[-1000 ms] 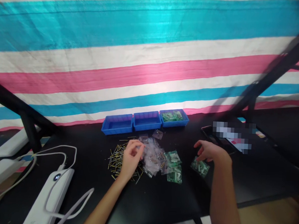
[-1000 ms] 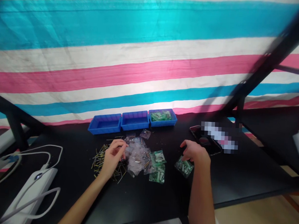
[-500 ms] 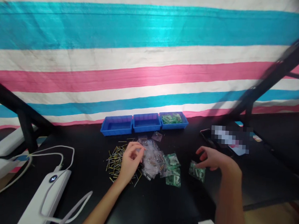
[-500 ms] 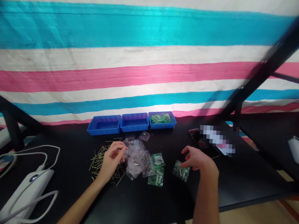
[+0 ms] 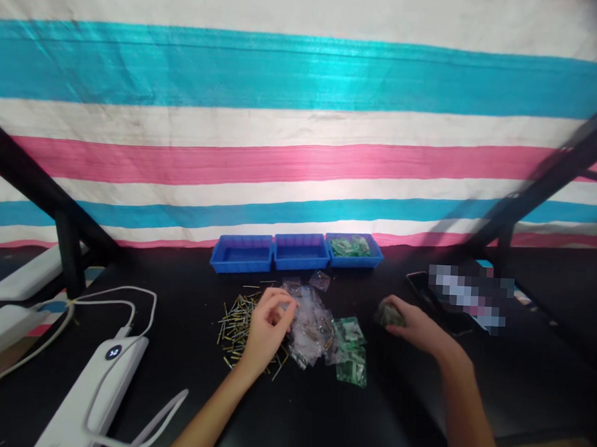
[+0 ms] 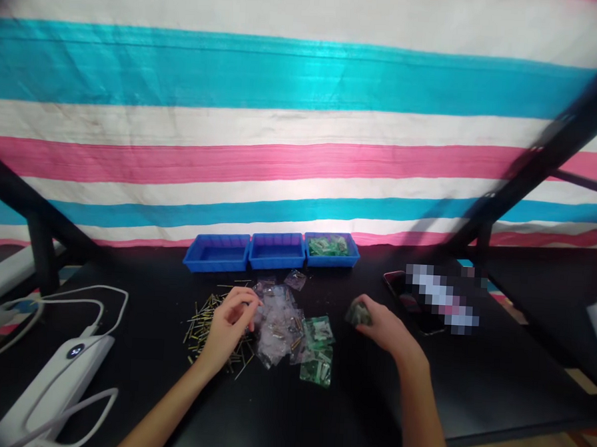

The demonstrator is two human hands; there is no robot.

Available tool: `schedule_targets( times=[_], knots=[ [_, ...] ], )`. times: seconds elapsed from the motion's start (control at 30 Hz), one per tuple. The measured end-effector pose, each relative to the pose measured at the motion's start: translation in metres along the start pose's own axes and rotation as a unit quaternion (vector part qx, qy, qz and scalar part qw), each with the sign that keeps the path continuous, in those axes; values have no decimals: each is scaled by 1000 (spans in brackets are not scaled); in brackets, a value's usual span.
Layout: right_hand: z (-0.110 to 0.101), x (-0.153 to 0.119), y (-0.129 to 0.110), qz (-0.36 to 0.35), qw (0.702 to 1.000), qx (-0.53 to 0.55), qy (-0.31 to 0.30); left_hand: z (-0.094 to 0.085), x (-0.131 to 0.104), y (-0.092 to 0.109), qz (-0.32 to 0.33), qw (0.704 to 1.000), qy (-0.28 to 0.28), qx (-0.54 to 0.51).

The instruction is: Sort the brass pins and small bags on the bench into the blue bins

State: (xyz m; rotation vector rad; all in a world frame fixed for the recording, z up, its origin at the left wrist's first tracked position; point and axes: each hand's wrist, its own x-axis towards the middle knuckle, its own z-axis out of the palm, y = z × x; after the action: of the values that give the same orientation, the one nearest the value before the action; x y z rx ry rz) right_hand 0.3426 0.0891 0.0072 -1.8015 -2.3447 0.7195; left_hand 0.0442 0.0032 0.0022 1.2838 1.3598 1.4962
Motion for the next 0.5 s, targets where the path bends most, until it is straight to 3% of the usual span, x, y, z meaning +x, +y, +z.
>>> schedule_targets(
  times=[0.23,0.4,0.5],
  knots=[
    [1,26,-79,-132,980,142,39,0,0,3,-43,999,-6,-9],
    [23,28,-128,-245,900,352,-72,2,2,0,-55,998,-4,-12],
    [37,25,-138,-260,875,401,-81,2,2,-2,-73,997,-13,-3]
  ],
)
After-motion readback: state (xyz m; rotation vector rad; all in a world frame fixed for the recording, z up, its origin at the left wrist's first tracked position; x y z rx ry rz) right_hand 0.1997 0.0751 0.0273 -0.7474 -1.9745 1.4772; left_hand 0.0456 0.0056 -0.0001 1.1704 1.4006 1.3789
